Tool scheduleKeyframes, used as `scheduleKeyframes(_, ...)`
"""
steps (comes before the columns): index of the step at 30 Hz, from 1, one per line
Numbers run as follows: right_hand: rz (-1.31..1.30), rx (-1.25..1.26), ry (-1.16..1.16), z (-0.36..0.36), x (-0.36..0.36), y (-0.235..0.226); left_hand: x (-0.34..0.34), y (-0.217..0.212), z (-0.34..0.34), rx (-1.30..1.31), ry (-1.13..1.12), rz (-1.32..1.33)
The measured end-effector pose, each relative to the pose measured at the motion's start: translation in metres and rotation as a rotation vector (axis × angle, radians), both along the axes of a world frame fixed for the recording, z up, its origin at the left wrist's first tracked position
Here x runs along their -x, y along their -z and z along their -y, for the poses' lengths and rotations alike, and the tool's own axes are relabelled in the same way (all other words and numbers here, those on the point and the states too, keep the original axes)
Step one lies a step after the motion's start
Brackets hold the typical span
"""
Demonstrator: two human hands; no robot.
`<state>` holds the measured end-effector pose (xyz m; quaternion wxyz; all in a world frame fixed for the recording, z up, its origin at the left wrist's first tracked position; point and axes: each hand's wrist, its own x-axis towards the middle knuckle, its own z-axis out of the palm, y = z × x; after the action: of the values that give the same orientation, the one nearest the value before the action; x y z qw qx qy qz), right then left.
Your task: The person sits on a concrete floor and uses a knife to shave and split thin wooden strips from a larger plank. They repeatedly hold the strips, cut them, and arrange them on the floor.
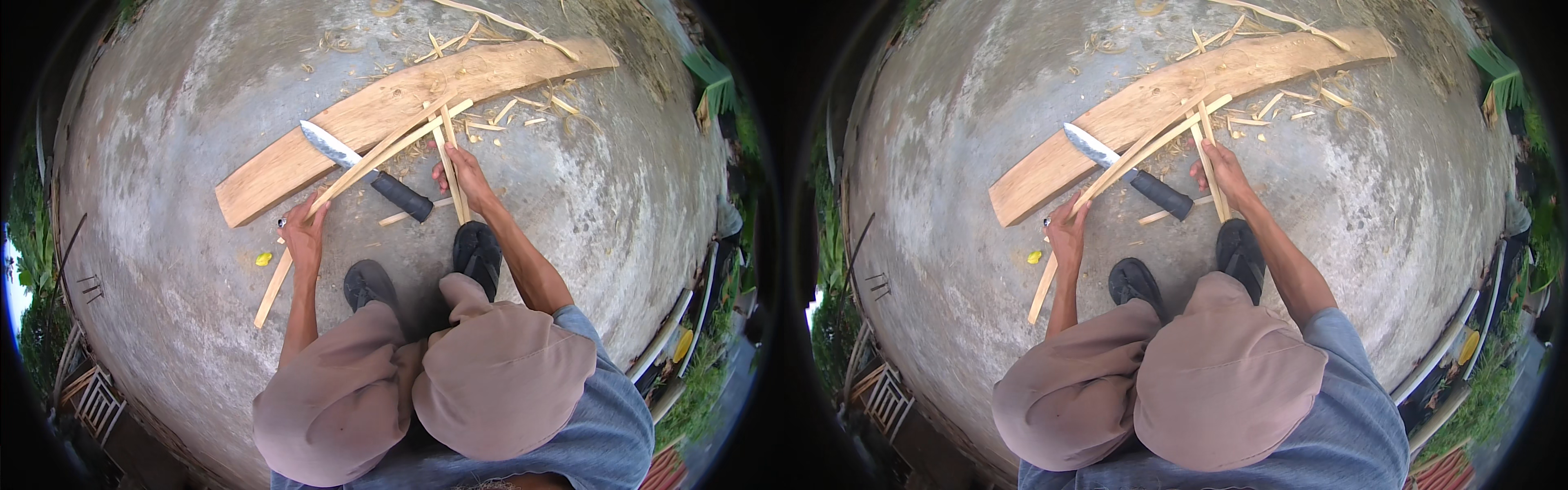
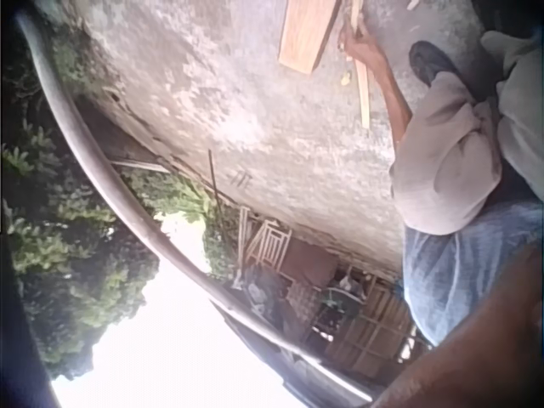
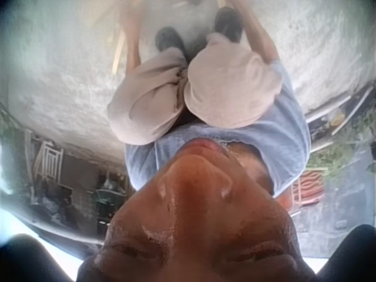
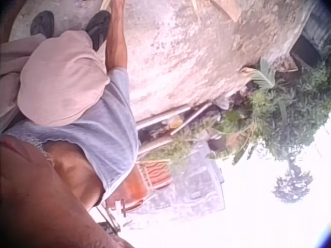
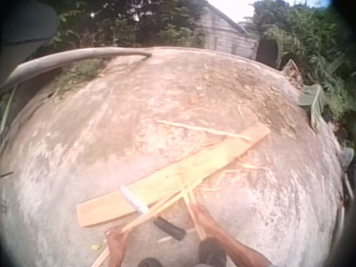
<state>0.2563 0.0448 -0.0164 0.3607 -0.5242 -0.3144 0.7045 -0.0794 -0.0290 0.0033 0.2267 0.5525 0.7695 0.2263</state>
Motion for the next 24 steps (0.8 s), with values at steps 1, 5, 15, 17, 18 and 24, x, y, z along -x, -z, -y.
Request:
scheduleKeyframes(1, 0.005, -0.017, 0.037, 0.000, -0.002, 0.002, 0.000, -0.005, 0.001, -0.003, 0.000, -0.011)
scheduleKeyframes(5, 0.036, -0.054, 0.131, -0.002, -0.005, 0.012, 0.007, -0.012, 0.005, 0.004, 0.006, -0.013)
scheduleKeyframes(15, 0.179, -0.040, 0.115, -0.005, 0.003, 0.010, 0.003, -0.001, 0.014, 0.007, 0.028, 0.031)
scheduleKeyframes(17, 0.158, -0.058, 0.153, -0.004, 0.005, 0.009, -0.001, -0.001, 0.014, 0.001, 0.043, 0.047)
scheduleKeyframes(18, 0.149, -0.066, 0.172, -0.003, 0.006, 0.009, -0.003, -0.001, 0.014, 0.008, 0.046, 0.038)
scheduleKeyframes(24, 0.226, -0.121, 0.352, -0.006, -0.002, 0.017, -0.016, -0.010, 0.006, 0.057, 0.055, 0.018)
